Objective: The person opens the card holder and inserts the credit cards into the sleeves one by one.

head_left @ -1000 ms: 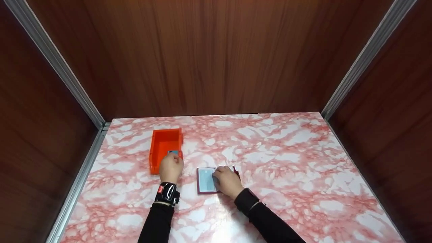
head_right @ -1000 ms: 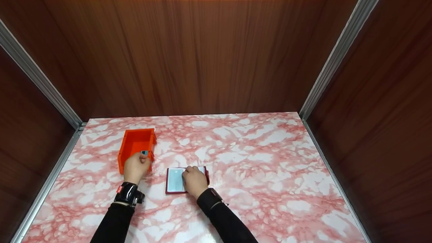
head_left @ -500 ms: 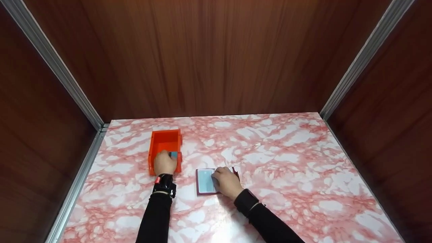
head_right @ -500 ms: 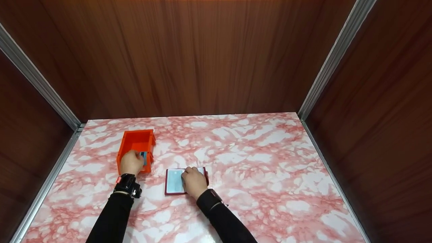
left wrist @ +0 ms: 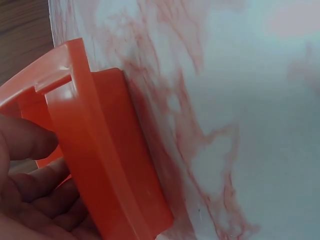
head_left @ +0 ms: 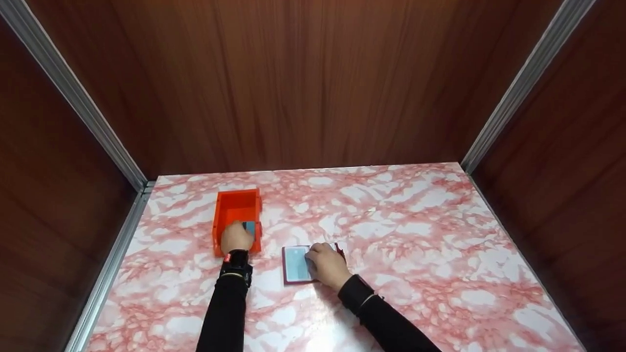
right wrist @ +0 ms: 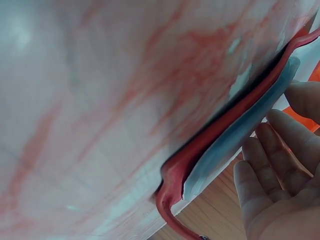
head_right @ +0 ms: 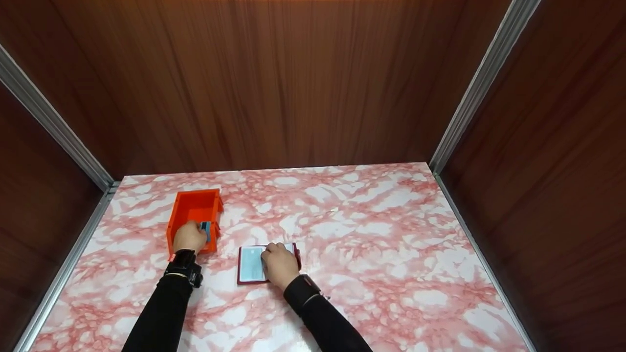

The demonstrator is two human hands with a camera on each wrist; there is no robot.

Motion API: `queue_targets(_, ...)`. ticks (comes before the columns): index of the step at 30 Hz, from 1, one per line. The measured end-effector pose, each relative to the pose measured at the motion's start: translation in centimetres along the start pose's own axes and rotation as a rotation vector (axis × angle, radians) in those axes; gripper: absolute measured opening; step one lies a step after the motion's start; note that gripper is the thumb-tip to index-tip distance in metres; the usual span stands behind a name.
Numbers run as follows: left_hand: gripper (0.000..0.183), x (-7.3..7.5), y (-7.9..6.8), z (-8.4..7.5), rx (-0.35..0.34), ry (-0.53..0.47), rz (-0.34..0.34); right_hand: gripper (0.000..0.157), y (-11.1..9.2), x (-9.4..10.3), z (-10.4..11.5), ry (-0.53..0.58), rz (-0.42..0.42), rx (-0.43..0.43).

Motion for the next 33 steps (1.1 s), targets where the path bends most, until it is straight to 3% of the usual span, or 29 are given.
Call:
queue_targets(5,0.017,-0.3,0.0,0.2,0.054,0.013,0.039,0.022,0.1,0.0,0.1,0.000,0.007,0.001)
queue_targets(13,0.041,-1.2,0.4,1.1,0.076,0.085,0.062,0.019,0.1,-0.2,0.1,0.019,-0.018,0.014)
queue_targets(18,0.044,-1.2,0.5,1.0,0.070,0.108,0.092,0.020,0.0,-0.1,0.1,0.022,-0.019,0.011)
queue_targets(33,0.033,-0.9,0.3,0.6,0.083,0.075,0.111,0.021,-0.1,-0.2,-0.1,-0.002,-0.003,0.007)
Point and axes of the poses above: each hand's wrist, its own y-axis towards the middle knuckle, its own x-axis out of the back of the hand, z = x × y, the point moved 4 cm from there along y, towards the middle knuckle, and after that the axes turned 2 degrees about -x, right-handed, at the moved point
